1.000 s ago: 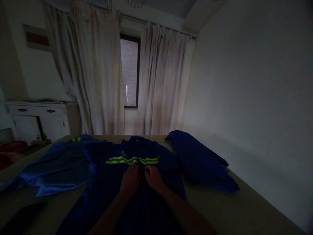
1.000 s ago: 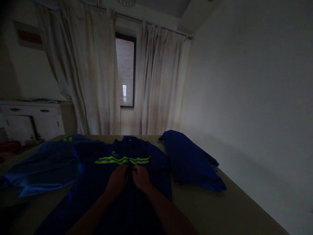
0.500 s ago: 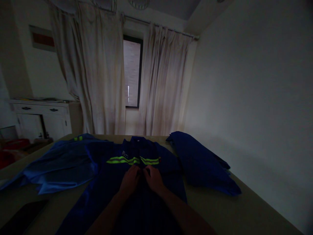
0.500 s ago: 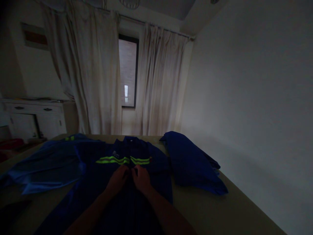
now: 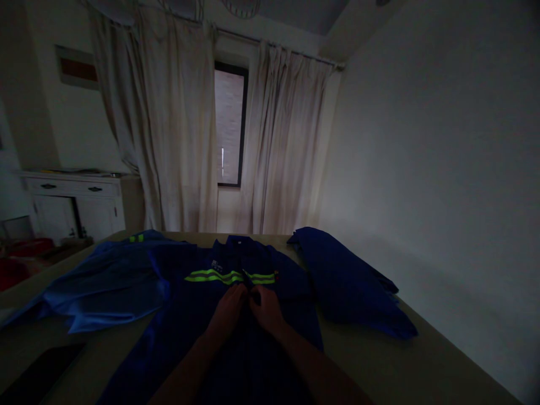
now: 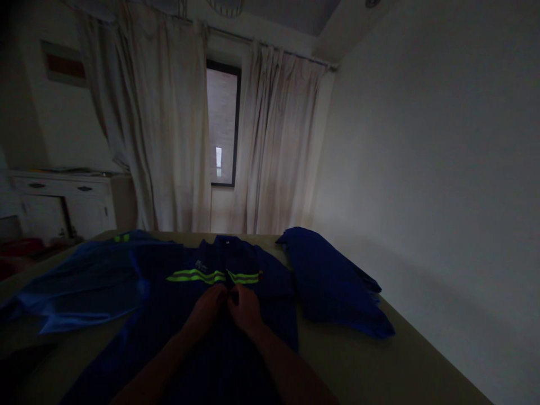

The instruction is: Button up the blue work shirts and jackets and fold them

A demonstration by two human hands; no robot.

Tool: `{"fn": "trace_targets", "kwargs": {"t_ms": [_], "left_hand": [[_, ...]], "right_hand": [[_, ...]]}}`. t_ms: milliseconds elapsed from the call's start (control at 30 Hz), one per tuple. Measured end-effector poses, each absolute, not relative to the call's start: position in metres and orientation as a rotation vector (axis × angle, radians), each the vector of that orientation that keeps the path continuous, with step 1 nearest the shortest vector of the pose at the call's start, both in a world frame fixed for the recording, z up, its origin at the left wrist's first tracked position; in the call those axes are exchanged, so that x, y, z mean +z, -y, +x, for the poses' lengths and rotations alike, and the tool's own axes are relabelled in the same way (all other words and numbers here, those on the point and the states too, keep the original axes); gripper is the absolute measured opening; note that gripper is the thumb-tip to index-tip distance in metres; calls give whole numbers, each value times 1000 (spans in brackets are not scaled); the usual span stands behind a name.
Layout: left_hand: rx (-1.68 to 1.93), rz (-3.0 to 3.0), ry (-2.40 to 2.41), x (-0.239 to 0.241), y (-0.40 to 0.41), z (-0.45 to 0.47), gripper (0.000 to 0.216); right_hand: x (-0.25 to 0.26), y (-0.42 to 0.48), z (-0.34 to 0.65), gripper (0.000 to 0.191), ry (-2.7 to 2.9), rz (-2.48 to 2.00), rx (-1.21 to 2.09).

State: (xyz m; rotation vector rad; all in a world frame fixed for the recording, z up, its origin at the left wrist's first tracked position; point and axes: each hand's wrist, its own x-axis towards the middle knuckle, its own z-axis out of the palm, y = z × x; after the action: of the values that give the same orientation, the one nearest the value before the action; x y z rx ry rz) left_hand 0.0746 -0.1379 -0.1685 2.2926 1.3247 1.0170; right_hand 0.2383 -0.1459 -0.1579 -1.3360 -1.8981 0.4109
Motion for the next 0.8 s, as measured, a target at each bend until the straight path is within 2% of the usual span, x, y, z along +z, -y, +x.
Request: {"fn": "trace_targets", "kwargs": {"t_ms": [433, 633, 800], "left_hand": [[1003, 2257, -1324, -160, 144, 73, 18], [999, 2207, -1393, -159, 145, 72, 15], [868, 2195, -1537, -163, 141, 70, 18]], "right_hand": [[-149, 141, 246, 35, 1834, -1224, 626], [-158, 137, 247, 15, 1876, -1158, 653], [-159, 138, 248, 9, 1940, -1094, 598]]}}
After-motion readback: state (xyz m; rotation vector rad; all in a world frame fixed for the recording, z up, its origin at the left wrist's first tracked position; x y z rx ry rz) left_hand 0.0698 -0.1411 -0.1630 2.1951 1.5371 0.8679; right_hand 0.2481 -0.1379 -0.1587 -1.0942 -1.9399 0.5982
